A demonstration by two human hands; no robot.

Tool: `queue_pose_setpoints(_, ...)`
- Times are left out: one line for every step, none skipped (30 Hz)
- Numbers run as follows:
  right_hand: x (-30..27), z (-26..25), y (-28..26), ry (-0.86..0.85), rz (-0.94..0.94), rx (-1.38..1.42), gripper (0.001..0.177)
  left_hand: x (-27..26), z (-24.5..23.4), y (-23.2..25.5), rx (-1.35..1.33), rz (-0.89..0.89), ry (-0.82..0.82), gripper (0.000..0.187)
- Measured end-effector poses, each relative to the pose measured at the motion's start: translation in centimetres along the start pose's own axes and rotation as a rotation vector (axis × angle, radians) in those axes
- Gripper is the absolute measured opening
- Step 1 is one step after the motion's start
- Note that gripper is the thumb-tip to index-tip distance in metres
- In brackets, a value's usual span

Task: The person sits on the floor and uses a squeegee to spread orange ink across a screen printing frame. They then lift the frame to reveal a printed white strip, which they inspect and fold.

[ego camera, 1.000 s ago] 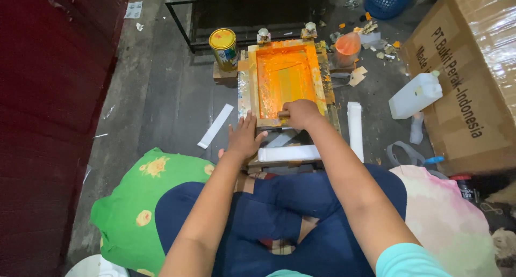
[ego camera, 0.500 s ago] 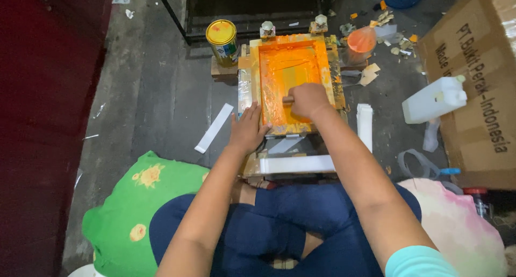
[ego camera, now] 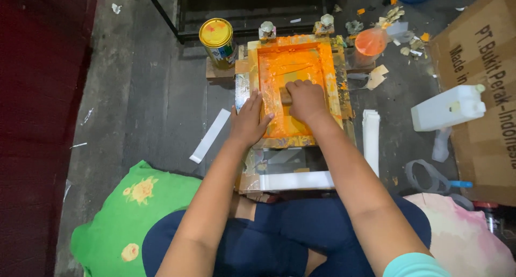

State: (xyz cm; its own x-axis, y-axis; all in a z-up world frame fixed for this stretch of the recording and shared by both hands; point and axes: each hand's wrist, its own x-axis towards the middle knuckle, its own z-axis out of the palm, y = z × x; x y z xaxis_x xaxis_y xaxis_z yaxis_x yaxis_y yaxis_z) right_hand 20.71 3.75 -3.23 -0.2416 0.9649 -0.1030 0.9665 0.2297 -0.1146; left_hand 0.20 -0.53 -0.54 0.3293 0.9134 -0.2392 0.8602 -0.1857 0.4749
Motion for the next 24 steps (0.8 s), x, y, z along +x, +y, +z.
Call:
queue_pose_setpoints(-0.1,0.8,0.0,0.006,0.002,-0.004,0.065,-0.1,0.2,0.1,0.001,0.006,0.005,0.074)
queue_pose_setpoints(-0.3,1.5,0.0,-0.024,0.013,0.006,0.069,-0.4,0.4,0.2,0.004,-0.02,-0.009,0.074)
queue_pose_setpoints(-0.4,2.1,0.0,-0.051,0.023,0.016,0.074,-0.6,0.4,0.3,0.008,-0.045,-0.02,0.073)
queue_pose_setpoints(-1.0,1.8,-0.4,-0.041,0.024,0.012,0.074,-1.3,0.3,0.6,0.01,-0.039,-0.011,0.073)
queue_pose_setpoints(-1.8,1.6,-0.8,-0.072,0.029,0.029,0.073,-2.2,0.3,0.8,0.003,-0.045,-0.026,0.073)
queue_pose_setpoints(-2.5,1.4,-1.2,-0.103,0.033,0.046,0.073,-3.0,0.4,0.9,-0.005,-0.051,-0.041,0.072)
queue_pose_setpoints(-3.4,1.1,-1.3,-0.095,0.035,0.045,0.073,-3.6,0.9,0.8,-0.001,-0.045,-0.036,0.072)
queue_pose_setpoints(-4.2,0.8,-1.5,-0.124,0.034,0.059,0.07,-4.1,1.4,0.7,0.003,-0.055,-0.044,0.074)
queue_pose_setpoints(-5.2,0.7,-1.7,-0.157,0.034,0.075,0.067,-4.7,1.9,0.5,0.007,-0.065,-0.055,0.075)
queue_pose_setpoints(-6.6,-0.1,-2.5,-0.152,0.037,0.075,0.067,-5.8,2.3,0.5,0.01,-0.06,-0.054,0.075)
queue_pose_setpoints(-7.8,-1.1,-3.1,-0.201,0.048,0.109,0.058,-6.5,2.5,0.6,0.002,-0.066,-0.064,0.075)
queue_pose_setpoints(-8.9,-2.0,-3.8,-0.25,0.058,0.144,0.05,-7.1,2.7,0.6,-0.006,-0.071,-0.073,0.075)
queue_pose_setpoints(-9.4,-1.4,-3.7,-0.248,0.059,0.142,0.05,-7.9,2.7,0.9,-0.006,-0.07,-0.071,0.075)
queue_pose_setpoints(-9.8,-0.8,-3.7,-0.195,0.053,0.131,0.051,-8.6,2.8,1.2,0.018,-0.076,-0.082,0.075)
queue_pose_setpoints(-10.0,-0.3,-3.6,-0.14,0.045,0.118,0.052,-9.2,2.7,1.3,0.042,-0.083,-0.091,0.074)
queue_pose_setpoints(-10.4,-0.4,-3.8,-0.136,0.044,0.116,0.052,-9.6,2.7,1.4,0.043,-0.082,-0.087,0.074)
queue_pose_setpoints(-10.8,-0.4,-3.9,-0.116,0.043,0.115,0.051,-9.9,2.8,1.5,0.04,-0.081,-0.091,0.074)
queue_pose_setpoints(-11.0,-0.4,-4.0,-0.096,0.043,0.113,0.05,-10.1,2.9,1.6,0.037,-0.081,-0.095,0.074)
queue_pose_setpoints(-11.2,-0.3,-4.0,-0.095,0.044,0.112,0.05,-10.4,2.8,1.7,0.037,-0.079,-0.095,0.074)
queue_pose_setpoints(-11.3,-0.1,-4.0,-0.091,0.041,0.114,0.05,-10.6,2.7,1.8,0.041,-0.079,-0.095,0.075)
queue_pose_setpoints(-11.3,0.0,-3.9,-0.087,0.036,0.115,0.051,-10.6,2.6,2.0,0.044,-0.081,-0.094,0.075)
queue_pose_setpoints(-11.2,0.0,-3.8,-0.087,0.036,0.113,0.051,-10.6,2.4,2.2,0.043,-0.08,-0.093,0.075)
queue_pose_setpoints(-11.1,0.0,-3.8,-0.09,0.038,0.107,0.05,-10.6,2.3,2.4,0.05,-0.077,-0.094,0.076)
queue_pose_setpoints(-11.0,0.1,-3.8,-0.093,0.04,0.1,0.049,-10.4,2.2,2.5,0.056,-0.074,-0.095,0.077)
